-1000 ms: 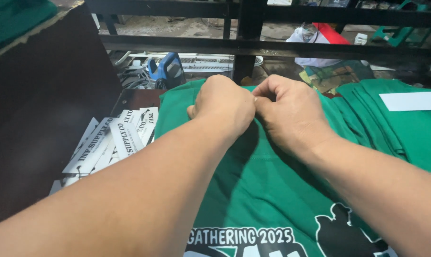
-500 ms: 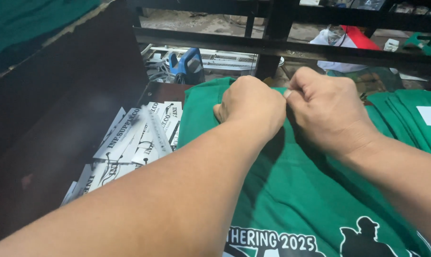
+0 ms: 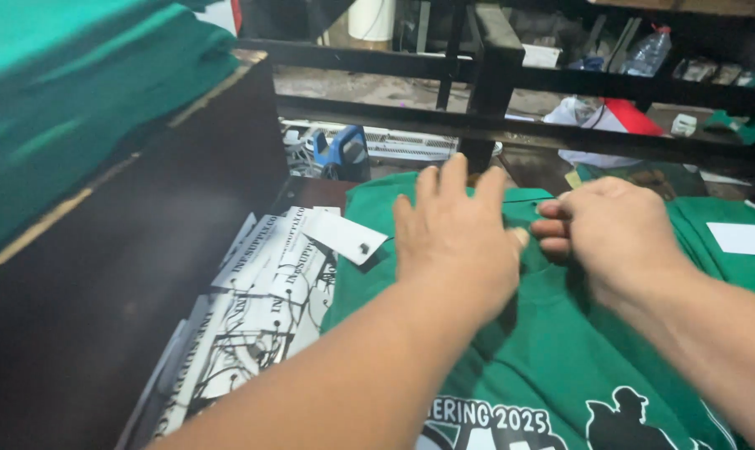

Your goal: The person attaches white rectangular tags to the collar area of green t-shirts using a black string. They thread the string through the tag and the shirt fabric, then tie it securely. The process is repeated for multiple shirts laid out on a table.

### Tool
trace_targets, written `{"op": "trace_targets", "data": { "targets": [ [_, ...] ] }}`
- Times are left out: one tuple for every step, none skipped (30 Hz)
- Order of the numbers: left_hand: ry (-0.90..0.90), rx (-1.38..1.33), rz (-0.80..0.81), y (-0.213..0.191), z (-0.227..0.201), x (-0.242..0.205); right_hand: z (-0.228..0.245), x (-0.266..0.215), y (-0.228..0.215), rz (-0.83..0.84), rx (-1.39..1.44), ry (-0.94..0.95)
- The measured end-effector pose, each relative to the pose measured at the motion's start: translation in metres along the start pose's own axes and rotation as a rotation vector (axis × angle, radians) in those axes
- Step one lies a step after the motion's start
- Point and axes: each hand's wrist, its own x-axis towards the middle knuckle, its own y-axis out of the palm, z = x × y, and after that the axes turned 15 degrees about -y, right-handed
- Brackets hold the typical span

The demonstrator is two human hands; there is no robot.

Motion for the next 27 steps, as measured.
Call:
{"op": "trace_targets", "data": {
  "targets": [
    [-0.001,0.0,-0.008,-0.004,0.001,-0.007,-0.006,0.006,-0.003,0.003,0.003,-0.007],
    [0.011,0.097,0.135,-0.007,0.001,-0.014,-0.012,0.013,-0.007,-0.019,0.101,0.044],
    [0.024,0.195,0.282,-0.009,0.0,-0.02,-0.019,0.02,-0.012,-0.043,0.198,0.098],
    [0.026,0.196,0.276,-0.014,0.0,-0.025,-0.016,0.018,-0.015,-0.044,0.202,0.094],
    [0.025,0.187,0.287,-0.017,0.0,-0.031,-0.015,0.016,-0.017,-0.064,0.195,0.084],
    [0.024,0.178,0.298,-0.021,0.002,-0.036,-0.015,0.014,-0.018,-0.084,0.187,0.074],
    [0.002,0.179,0.297,-0.024,0.001,-0.043,-0.043,0.033,-0.028,-0.062,0.184,0.077],
    [0.032,0.191,0.346,-0.028,0.002,-0.049,-0.071,0.052,-0.036,0.002,0.252,0.027],
    [0.058,0.201,0.396,-0.032,0.003,-0.054,-0.098,0.073,-0.042,0.071,0.319,-0.021],
    [0.031,0.2,0.396,-0.036,0.004,-0.058,-0.119,0.085,-0.047,0.097,0.316,-0.014],
    [0.012,0.187,0.488,-0.04,0.003,-0.059,-0.14,0.1,-0.055,0.156,0.371,-0.038],
    [-0.008,0.172,0.58,-0.043,0.001,-0.06,-0.161,0.116,-0.063,0.215,0.426,-0.061],
    [-0.014,0.175,0.581,-0.043,-0.001,-0.058,-0.147,0.109,-0.06,0.22,0.428,-0.057],
    [0.013,0.218,0.592,-0.042,-0.003,-0.055,-0.133,0.103,-0.057,0.148,0.366,0.056],
    [0.041,0.258,0.604,-0.041,-0.005,-0.053,-0.119,0.096,-0.055,0.077,0.3,0.17],
    [0.036,0.26,0.606,-0.039,-0.004,-0.05,-0.118,0.097,-0.052,0.081,0.3,0.174],
    [0.11,0.273,0.587,-0.035,-0.004,-0.048,-0.117,0.096,-0.054,0.064,0.283,0.181],
    [0.185,0.286,0.567,-0.03,-0.004,-0.045,-0.117,0.097,-0.056,0.046,0.267,0.188],
    [0.199,0.286,0.579,-0.029,-0.004,-0.042,-0.117,0.093,-0.054,0.029,0.264,0.195],
    [0.198,0.281,0.56,-0.028,-0.004,-0.038,-0.117,0.09,-0.052,0.022,0.271,0.155],
    [0.198,0.276,0.541,-0.026,-0.004,-0.035,-0.117,0.086,-0.05,0.016,0.277,0.114],
    [0.213,0.275,0.552,-0.02,-0.006,-0.031,-0.115,0.083,-0.053,-0.001,0.273,0.12],
    [0.198,0.263,0.503,-0.014,-0.007,-0.027,-0.113,0.08,-0.055,0.024,0.367,0.082],
    [0.183,0.249,0.455,-0.008,-0.009,-0.023,-0.11,0.077,-0.058,0.049,0.46,0.042],
    [0.201,0.248,0.466,-0.003,-0.011,-0.02,-0.086,0.059,-0.054,0.029,0.456,0.046],
    [0.167,0.243,0.437,0.002,-0.014,-0.018,-0.062,0.041,-0.049,0.012,0.387,0.075],
    [0.129,0.238,0.407,0.006,-0.016,-0.016,-0.036,0.024,-0.043,-0.001,0.318,0.103]
  ]
}}
